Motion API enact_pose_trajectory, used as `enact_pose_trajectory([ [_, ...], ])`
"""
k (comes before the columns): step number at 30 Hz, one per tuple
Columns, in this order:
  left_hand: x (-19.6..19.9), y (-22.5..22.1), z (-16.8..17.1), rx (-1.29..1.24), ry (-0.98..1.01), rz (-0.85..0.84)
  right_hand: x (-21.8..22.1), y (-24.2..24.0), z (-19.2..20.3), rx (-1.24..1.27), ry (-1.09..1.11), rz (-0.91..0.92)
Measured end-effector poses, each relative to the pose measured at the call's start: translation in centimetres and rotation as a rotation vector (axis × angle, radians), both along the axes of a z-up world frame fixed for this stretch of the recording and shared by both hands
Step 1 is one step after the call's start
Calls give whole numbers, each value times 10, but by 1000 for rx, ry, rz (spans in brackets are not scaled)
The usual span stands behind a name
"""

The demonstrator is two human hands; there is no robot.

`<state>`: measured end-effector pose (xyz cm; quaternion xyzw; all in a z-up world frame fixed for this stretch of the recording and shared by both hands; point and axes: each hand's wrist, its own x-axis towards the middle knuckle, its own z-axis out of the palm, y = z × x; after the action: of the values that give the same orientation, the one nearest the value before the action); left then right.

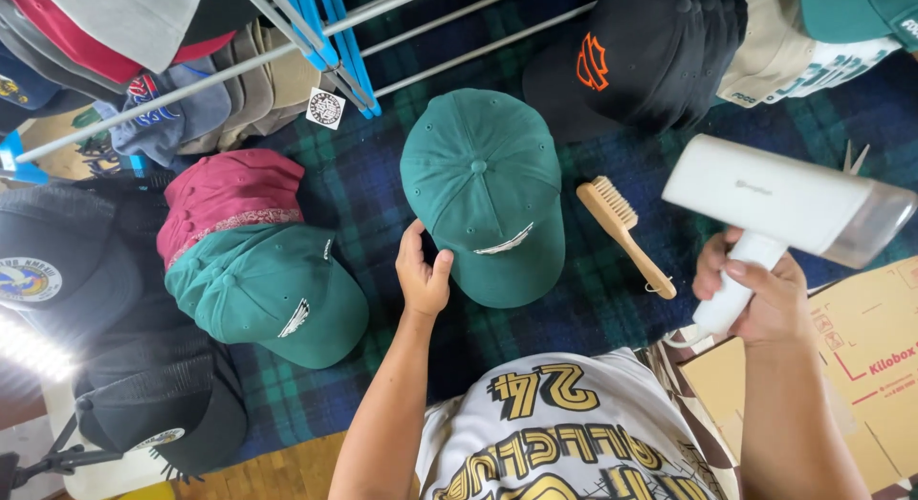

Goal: Steaming and brushing a baseball cap to clean and reshape it.

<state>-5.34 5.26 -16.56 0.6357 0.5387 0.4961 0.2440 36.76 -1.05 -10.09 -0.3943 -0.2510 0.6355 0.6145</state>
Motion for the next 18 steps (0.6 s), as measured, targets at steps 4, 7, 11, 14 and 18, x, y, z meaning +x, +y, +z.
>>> enact_pose_trajectory([
  [4, 0, 1, -1, 0, 11, -2, -28, -6, 16, -135, -389, -8],
  [7, -1, -1, -2, -16, 18, 7, -41, -13, 11, -258, -655, 134],
  [11, -2, 1, -10, 18, 0, 7, -73, -15, 19, -295, -662, 198],
  [14, -3, 2, -16, 50, -12, 13, -84, -16, 18, -220, -627, 145],
  [18, -5, 3, -17, 51, -15, 9, -108, -1, 69, -189, -621, 184],
])
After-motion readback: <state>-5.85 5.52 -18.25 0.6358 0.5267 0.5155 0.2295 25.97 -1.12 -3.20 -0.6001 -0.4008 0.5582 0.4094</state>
